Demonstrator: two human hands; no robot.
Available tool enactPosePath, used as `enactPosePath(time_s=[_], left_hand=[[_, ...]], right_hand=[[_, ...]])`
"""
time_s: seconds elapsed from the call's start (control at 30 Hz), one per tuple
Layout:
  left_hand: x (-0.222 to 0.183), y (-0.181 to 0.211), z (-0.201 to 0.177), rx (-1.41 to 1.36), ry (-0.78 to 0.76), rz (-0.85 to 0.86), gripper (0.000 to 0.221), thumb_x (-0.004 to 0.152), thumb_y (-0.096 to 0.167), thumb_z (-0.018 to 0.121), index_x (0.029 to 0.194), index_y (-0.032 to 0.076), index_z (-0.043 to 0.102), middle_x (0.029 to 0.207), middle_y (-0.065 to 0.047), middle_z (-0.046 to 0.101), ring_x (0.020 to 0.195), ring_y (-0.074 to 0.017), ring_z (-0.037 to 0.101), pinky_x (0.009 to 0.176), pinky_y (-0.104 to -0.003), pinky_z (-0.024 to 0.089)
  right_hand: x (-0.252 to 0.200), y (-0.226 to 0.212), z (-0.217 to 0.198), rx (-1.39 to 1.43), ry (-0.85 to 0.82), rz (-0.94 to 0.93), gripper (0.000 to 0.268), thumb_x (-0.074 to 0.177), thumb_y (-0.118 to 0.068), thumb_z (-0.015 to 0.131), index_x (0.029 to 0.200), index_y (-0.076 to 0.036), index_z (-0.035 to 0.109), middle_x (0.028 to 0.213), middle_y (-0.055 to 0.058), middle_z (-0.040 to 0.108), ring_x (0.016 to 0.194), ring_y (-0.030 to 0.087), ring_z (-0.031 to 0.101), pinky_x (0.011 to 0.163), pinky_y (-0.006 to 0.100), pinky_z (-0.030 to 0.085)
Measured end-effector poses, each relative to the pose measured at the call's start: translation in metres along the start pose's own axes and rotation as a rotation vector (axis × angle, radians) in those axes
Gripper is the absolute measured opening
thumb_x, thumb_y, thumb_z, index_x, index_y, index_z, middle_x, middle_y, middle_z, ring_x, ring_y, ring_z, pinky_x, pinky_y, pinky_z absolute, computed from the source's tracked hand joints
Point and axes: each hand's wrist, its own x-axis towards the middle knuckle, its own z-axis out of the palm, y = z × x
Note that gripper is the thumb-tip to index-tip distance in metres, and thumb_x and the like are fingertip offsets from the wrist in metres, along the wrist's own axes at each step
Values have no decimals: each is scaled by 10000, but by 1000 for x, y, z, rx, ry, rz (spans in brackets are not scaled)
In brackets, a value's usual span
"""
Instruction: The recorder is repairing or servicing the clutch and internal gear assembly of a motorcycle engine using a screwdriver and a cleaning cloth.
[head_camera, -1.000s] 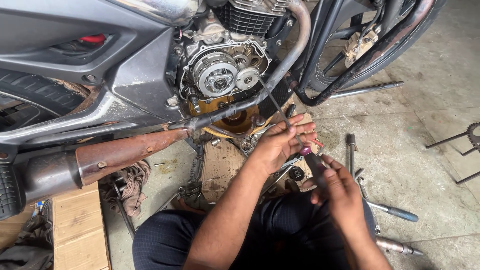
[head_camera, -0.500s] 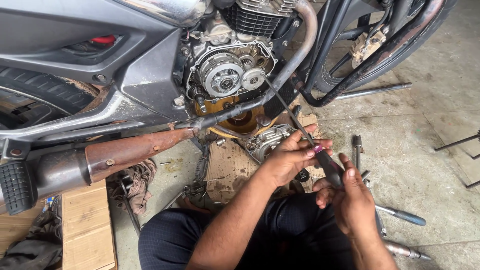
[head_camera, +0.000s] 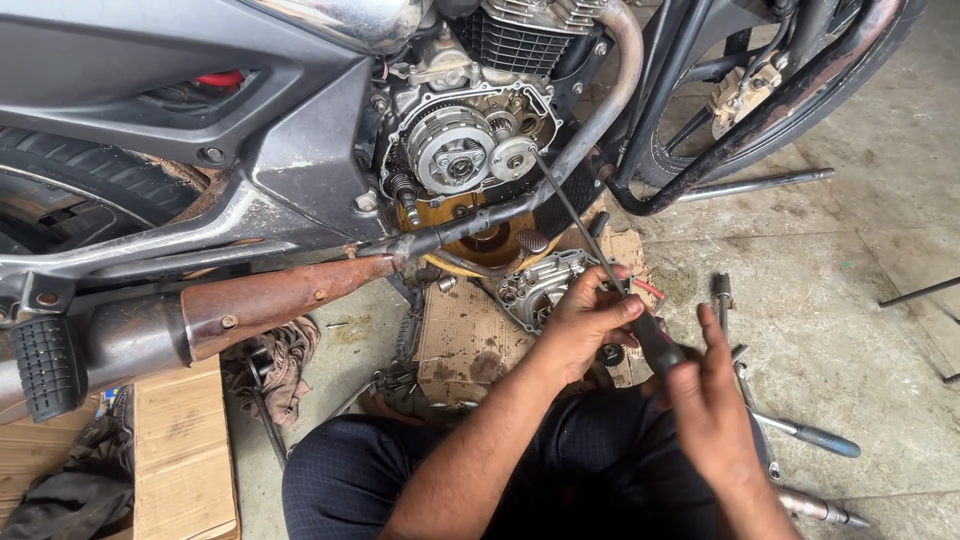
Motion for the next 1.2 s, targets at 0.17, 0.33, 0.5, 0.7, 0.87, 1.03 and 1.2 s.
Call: enactPosePath(time_s=[0.17, 0.33, 0.5, 0.7, 0.87, 1.03, 1.2], left_hand=[[1, -3, 4, 175, 171, 22, 393, 1047, 131, 657, 1388, 77, 467, 1126, -161, 717, 1037, -244, 704, 819, -393, 552], [-2, 7, 2, -134, -46, -7, 459, 932, 165, 659, 1356, 180, 483, 1167, -76, 721, 1094, -191, 717, 895, -339, 621], [6, -12, 0, 166, 173, 45, 315, 1083, 127, 630, 1343, 56, 467, 1183, -117, 622, 1088, -245, 639, 851, -433, 562], [3, -4, 1, -45, 15, 33, 369, 997, 135, 617, 1337, 130, 473, 1194, -113, 706, 1157, -202, 662, 901, -353, 596], [1, -2, 7, 110, 191, -25, 335, 1061, 114, 622, 1353, 77, 462, 1150, -177, 671, 1017, -234, 639, 845, -381, 545], [-1, 6, 6, -143, -30, 9, 429, 951, 148, 632, 1346, 167, 467, 1165, -107, 717, 1038, -205, 738, 879, -338, 622], [7, -12, -2, 264, 259, 53, 385, 1073, 93, 678, 1375, -1, 458, 1124, -237, 691, 954, -285, 663, 812, -468, 526]], right_hand=[[5, 6, 5, -401, 78, 198, 986, 932, -420, 654, 1638, -37, 82, 945, 247, 727, 691, 267, 700, 602, 343, 546], [5, 18, -2, 435, 115, 474, 942, 1052, -463, 608, 1733, -66, 93, 963, 255, 771, 608, 258, 697, 513, 335, 553], [14, -14, 17, -479, 140, 307, 990, 837, -386, 699, 1603, -67, 159, 963, 226, 738, 633, 239, 666, 566, 330, 531], [10, -1, -2, 187, -64, 46, 793, 1063, -330, 670, 1609, 22, 214, 1039, 280, 714, 784, 261, 714, 661, 333, 588], [12, 15, -3, -311, 82, 209, 866, 948, -373, 679, 1595, 9, 247, 980, 223, 735, 720, 241, 702, 615, 310, 551], [10, 26, -9, 479, 120, 503, 787, 1071, -428, 617, 1676, -31, 307, 1028, 222, 765, 653, 253, 689, 528, 325, 540], [17, -2, 11, -687, 41, 175, 873, 875, -462, 690, 1559, -33, 358, 1029, 196, 753, 802, 247, 725, 696, 323, 550]])
